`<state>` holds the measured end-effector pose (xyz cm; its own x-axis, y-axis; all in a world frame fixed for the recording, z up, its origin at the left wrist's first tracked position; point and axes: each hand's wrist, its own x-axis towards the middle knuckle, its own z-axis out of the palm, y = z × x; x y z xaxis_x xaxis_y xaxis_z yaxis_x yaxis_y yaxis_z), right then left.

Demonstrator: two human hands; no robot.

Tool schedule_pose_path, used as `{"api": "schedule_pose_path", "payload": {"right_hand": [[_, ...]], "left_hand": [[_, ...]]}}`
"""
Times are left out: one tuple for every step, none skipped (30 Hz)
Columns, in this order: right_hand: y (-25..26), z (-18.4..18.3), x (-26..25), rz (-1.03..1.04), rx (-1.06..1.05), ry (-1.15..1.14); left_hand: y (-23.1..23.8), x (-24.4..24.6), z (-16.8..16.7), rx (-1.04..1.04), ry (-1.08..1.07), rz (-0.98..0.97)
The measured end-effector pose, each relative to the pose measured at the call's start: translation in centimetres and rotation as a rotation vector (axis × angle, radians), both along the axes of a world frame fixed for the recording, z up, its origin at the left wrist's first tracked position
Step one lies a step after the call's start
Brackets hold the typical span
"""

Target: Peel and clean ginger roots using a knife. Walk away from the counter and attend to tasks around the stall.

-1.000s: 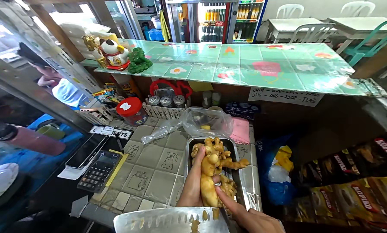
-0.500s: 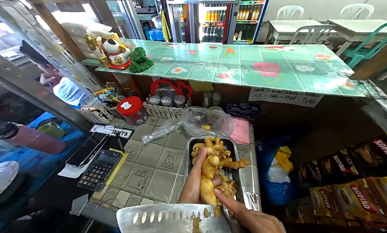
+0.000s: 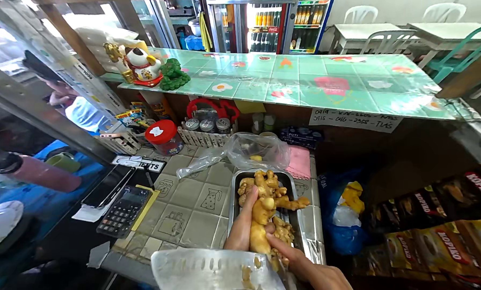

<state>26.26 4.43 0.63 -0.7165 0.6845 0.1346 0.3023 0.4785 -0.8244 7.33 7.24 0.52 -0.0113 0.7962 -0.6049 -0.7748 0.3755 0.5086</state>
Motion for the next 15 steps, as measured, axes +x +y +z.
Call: {"api": "schedule_pose_path", "payload": {"right_hand": [[-0.10,0.08,-0.04,-0.006,-0.005,-0.002],[-0.18,0.12,-0.08,-0.017,0.002,0.001],[-0.23,0.12,-0.11,-0.029,0.013,0.007],[-0.25,0.10,-0.11,-0.037,0.021,0.012],[-0.30,0.05,-0.09,-0.038,0.018,0.016],[-0.34,0.01,-0.08,-0.035,0.013,0.021],[-0.36,0.01,-0.08,-0.032,0.011,0.021],[-0.35,0.05,-0.09,-0.029,0.009,0.020],[-0.34,0.03,-0.11,-0.027,0.012,0.020],[-0.29,-0.05,-0.09,-0.028,0.019,0.023],[-0.21,-0.15,-0.04,-0.030,0.018,0.030],[-0.09,-0.20,0.07,-0.030,0.002,0.039],[0.05,-0.15,0.17,-0.026,-0.018,0.052],[0.13,-0.02,0.26,-0.017,-0.045,0.061],[0.15,0.05,0.29,-0.002,-0.076,0.071]], "left_hand": [[-0.13,0.27,-0.11,-0.008,0.010,0.007],[-0.16,0.49,-0.23,-0.016,0.005,0.012],[-0.13,0.62,-0.28,-0.017,-0.007,0.012],[-0.09,0.68,-0.25,-0.011,-0.024,0.004],[-0.09,0.70,-0.20,-0.009,-0.040,0.000],[-0.13,0.68,-0.11,-0.008,-0.050,-0.006],[-0.16,0.65,-0.04,-0.010,-0.052,-0.008],[-0.15,0.60,-0.05,-0.018,-0.054,-0.009],[-0.14,0.57,-0.04,-0.023,-0.053,-0.005],[-0.14,0.53,-0.06,-0.015,-0.057,-0.009],[-0.15,0.51,-0.11,0.002,-0.068,-0.018],[-0.18,0.52,-0.15,0.021,-0.078,-0.023],[-0.23,0.55,-0.19,0.041,-0.076,-0.027],[-0.28,0.64,-0.07,0.040,-0.058,-0.021],[-0.37,0.69,0.05,0.034,-0.047,-0.009]]}}
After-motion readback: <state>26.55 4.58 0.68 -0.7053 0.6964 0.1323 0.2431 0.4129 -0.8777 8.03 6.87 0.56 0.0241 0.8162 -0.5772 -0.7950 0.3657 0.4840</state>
